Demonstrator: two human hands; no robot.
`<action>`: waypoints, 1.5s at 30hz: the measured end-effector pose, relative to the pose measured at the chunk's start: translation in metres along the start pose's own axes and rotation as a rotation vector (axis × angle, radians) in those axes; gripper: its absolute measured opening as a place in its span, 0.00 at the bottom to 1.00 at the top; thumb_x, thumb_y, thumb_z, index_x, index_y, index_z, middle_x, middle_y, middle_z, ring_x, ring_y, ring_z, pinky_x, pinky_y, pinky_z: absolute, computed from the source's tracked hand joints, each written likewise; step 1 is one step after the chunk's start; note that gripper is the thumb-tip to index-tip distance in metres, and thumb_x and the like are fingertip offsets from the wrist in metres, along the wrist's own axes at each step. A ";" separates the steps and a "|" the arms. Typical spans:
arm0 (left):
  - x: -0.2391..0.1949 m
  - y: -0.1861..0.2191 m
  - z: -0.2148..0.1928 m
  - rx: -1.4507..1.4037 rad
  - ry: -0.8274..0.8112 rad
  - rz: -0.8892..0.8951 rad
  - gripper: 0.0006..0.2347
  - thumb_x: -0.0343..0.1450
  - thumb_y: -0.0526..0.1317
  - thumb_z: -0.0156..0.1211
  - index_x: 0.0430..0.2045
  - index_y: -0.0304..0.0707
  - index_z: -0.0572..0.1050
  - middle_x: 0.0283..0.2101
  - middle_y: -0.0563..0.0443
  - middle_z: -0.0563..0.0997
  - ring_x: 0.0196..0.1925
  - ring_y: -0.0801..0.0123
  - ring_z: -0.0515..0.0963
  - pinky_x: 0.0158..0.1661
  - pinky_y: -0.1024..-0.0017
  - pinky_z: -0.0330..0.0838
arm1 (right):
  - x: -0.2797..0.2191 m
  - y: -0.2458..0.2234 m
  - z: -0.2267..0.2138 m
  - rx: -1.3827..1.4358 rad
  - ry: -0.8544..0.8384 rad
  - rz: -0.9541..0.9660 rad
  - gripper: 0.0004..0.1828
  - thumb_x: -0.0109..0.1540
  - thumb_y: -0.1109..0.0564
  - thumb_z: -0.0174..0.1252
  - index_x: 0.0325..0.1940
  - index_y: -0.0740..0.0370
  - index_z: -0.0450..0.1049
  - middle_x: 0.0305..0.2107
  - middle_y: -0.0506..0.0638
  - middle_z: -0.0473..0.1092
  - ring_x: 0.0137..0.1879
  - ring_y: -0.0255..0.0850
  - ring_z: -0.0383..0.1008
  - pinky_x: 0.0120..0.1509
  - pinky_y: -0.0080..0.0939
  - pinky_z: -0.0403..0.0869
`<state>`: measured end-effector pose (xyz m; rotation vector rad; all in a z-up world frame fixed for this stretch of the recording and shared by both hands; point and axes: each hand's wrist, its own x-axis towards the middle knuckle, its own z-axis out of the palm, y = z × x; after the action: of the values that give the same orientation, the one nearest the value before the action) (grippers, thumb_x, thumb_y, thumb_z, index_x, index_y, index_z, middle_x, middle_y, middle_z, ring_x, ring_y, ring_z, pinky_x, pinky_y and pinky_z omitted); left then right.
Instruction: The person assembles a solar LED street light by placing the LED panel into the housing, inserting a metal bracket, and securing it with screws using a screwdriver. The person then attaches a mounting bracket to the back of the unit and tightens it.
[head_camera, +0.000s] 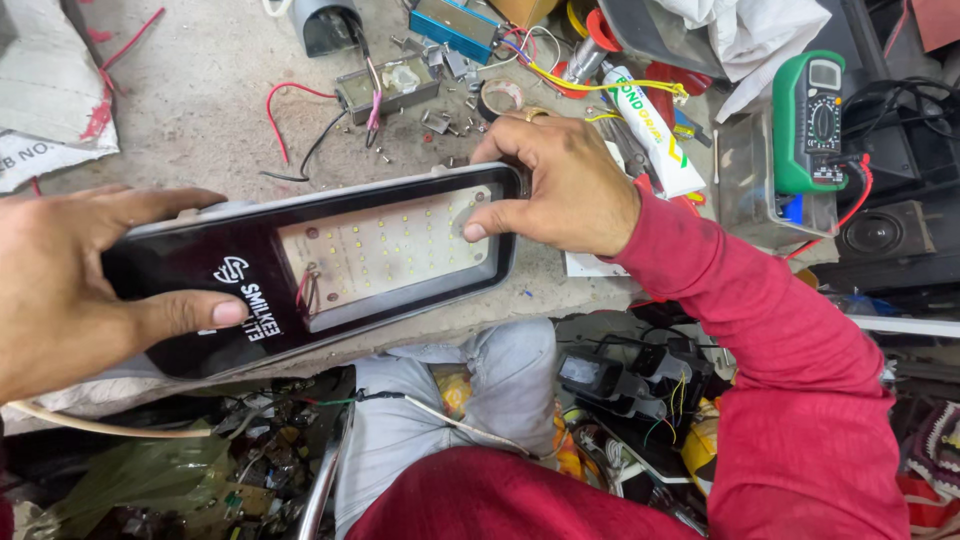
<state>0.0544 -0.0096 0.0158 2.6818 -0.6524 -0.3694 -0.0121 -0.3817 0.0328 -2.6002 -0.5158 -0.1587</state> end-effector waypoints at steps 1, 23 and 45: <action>-0.007 0.000 0.003 -0.018 0.063 0.028 0.37 0.50 0.51 0.80 0.58 0.42 0.80 0.39 0.44 0.87 0.26 0.62 0.84 0.28 0.66 0.78 | -0.005 -0.001 0.003 0.059 0.003 0.051 0.28 0.49 0.46 0.80 0.41 0.63 0.75 0.30 0.50 0.75 0.35 0.39 0.75 0.39 0.40 0.71; -0.018 0.013 -0.001 0.016 0.219 0.183 0.33 0.53 0.53 0.77 0.52 0.37 0.81 0.40 0.41 0.85 0.37 0.57 0.86 0.40 0.63 0.79 | -0.034 0.007 0.064 0.921 0.195 0.235 0.18 0.65 0.53 0.67 0.53 0.67 0.74 0.41 0.46 0.77 0.47 0.30 0.74 0.56 0.33 0.75; -0.009 0.023 -0.016 0.172 -0.032 -0.097 0.33 0.56 0.57 0.77 0.57 0.52 0.78 0.33 0.43 0.87 0.30 0.60 0.88 0.38 0.66 0.81 | -0.029 0.006 0.067 1.049 0.222 0.249 0.19 0.64 0.56 0.68 0.54 0.69 0.74 0.43 0.47 0.77 0.48 0.31 0.76 0.58 0.35 0.75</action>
<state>0.0430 -0.0196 0.0411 2.8844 -0.5891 -0.3984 -0.0352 -0.3638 -0.0341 -1.5699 -0.1155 -0.0602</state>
